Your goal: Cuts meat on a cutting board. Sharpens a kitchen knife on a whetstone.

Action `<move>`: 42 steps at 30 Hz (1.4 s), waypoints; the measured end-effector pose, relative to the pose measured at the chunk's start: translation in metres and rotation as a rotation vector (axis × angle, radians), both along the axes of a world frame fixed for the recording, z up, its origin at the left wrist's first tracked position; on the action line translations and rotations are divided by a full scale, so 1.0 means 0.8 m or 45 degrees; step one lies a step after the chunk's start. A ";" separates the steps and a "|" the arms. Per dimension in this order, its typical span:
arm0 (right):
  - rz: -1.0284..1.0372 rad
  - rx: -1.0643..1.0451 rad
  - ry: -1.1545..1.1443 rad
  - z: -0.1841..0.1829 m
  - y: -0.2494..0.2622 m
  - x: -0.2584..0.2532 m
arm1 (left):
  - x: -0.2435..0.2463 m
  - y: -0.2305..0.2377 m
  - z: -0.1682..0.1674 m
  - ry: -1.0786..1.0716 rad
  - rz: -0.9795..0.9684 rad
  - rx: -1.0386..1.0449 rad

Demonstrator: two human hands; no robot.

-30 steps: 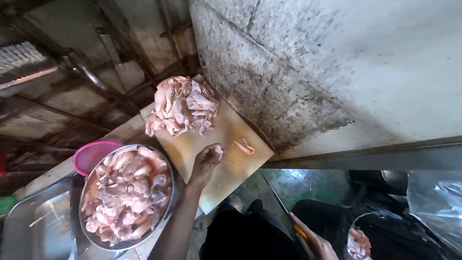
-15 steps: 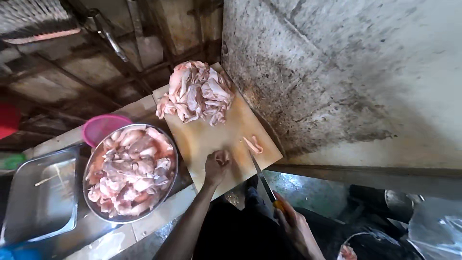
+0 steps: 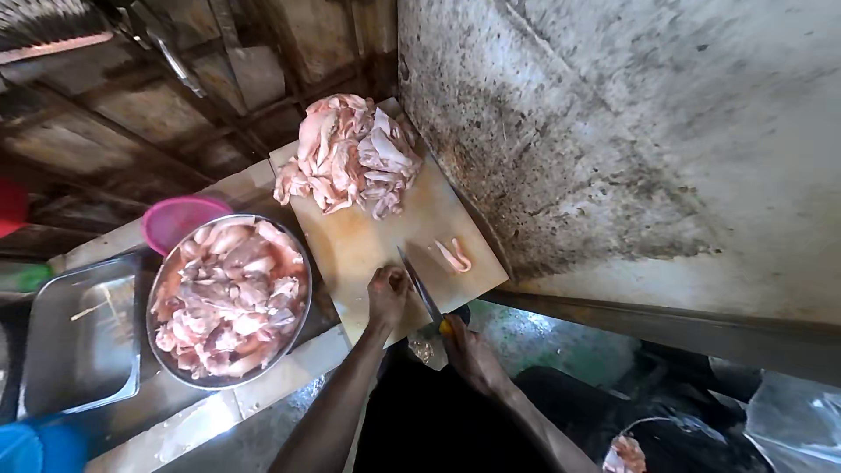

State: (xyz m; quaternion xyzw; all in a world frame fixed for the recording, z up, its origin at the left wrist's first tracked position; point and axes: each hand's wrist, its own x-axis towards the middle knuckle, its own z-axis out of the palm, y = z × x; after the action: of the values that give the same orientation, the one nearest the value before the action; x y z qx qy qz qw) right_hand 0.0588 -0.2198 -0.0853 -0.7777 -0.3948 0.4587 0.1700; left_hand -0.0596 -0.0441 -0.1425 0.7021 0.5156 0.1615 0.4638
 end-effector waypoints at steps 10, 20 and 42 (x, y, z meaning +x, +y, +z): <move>0.035 -0.088 -0.051 -0.001 0.014 -0.008 | -0.005 0.000 -0.013 -0.008 0.017 0.166; 0.174 -0.401 -0.157 0.036 0.022 -0.022 | -0.001 0.001 -0.007 0.115 -0.074 0.238; 0.132 -0.254 -0.037 -0.017 0.065 0.021 | 0.008 0.023 0.012 0.355 -0.318 0.244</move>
State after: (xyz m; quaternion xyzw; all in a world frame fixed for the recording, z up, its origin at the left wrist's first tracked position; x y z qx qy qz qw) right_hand 0.0759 -0.1676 -0.0987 -0.7758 -0.3895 0.4925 0.0619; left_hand -0.0532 -0.0254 -0.1325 0.8171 0.4660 0.0523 0.3353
